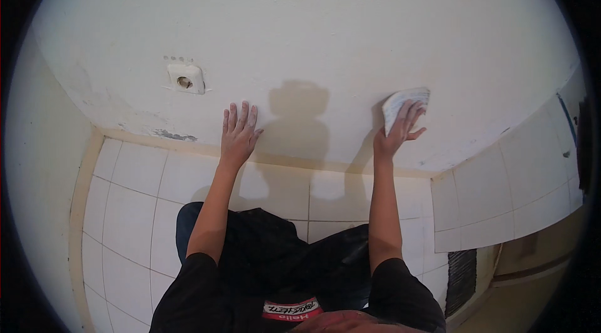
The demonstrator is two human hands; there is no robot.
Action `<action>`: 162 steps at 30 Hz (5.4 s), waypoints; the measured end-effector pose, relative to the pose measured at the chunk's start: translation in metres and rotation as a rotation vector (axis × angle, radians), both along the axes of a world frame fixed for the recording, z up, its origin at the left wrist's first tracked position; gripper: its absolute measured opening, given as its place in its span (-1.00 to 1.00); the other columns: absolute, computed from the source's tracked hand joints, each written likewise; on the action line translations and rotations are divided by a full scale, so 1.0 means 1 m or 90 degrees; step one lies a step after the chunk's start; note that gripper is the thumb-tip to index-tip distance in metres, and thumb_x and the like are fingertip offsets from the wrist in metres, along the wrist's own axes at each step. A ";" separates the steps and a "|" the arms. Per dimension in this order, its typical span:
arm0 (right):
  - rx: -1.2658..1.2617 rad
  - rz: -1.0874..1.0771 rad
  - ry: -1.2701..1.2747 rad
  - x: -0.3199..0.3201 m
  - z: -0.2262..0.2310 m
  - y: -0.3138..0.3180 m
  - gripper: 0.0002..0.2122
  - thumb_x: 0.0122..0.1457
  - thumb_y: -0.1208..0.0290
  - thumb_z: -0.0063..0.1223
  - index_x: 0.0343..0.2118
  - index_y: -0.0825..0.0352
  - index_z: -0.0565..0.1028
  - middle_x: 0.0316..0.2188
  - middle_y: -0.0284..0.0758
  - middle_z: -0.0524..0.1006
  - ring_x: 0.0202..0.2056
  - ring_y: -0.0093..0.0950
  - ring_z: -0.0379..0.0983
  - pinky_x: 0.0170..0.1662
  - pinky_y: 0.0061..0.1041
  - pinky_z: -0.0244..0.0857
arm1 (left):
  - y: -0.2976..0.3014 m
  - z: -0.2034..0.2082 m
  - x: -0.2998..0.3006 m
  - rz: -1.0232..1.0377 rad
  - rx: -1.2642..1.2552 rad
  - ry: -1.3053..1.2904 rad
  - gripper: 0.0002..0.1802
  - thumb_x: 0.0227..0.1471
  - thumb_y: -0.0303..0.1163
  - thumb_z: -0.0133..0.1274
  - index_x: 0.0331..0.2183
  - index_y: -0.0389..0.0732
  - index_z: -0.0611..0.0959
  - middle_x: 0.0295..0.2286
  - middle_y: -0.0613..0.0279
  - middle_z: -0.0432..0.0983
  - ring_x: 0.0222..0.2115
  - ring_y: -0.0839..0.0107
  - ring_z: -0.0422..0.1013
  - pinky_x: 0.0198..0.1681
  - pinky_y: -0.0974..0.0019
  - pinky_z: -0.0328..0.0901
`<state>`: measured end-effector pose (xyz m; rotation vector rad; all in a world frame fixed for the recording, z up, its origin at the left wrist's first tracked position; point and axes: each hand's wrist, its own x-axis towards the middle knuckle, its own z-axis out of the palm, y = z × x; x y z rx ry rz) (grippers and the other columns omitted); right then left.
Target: The person sands a wall using sandpaper, switching hands and using folded sandpaper along the wall surface.
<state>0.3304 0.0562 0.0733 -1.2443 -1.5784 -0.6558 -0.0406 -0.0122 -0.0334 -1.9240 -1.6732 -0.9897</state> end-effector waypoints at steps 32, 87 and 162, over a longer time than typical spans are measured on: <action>-0.109 0.109 -0.333 -0.053 -0.082 -0.007 -0.40 0.05 0.40 0.03 0.24 0.10 0.33 0.30 -0.39 0.27 0.35 -0.35 0.06 0.24 0.34 -0.49 | 0.001 0.001 0.000 -0.012 -0.002 -0.014 -0.24 0.06 -0.17 0.16 0.25 -0.11 0.31 0.31 0.10 0.04 0.33 -0.05 -0.13 0.35 -0.11 -0.15; -0.044 0.112 -0.050 -0.037 -0.028 -0.007 -0.38 0.14 0.34 -0.05 0.31 0.28 0.20 0.35 0.00 0.06 0.39 0.01 -0.18 0.32 0.18 -0.54 | 0.001 -0.002 0.001 -0.012 0.004 -0.008 -0.23 0.07 -0.18 0.14 0.26 -0.14 0.29 0.31 0.07 0.01 0.34 -0.07 -0.16 0.36 -0.13 -0.19; -0.079 0.086 -0.161 -0.028 -0.107 0.005 -0.01 0.08 -0.19 0.14 0.29 0.55 -0.03 0.33 0.31 -0.30 0.34 0.27 -0.59 0.21 0.38 -0.66 | 0.008 -0.007 0.004 0.063 0.127 -0.213 -0.12 -0.18 -0.72 -0.09 0.27 -0.39 0.16 0.29 -0.25 -0.07 0.31 -0.30 -0.19 0.34 -0.20 -0.27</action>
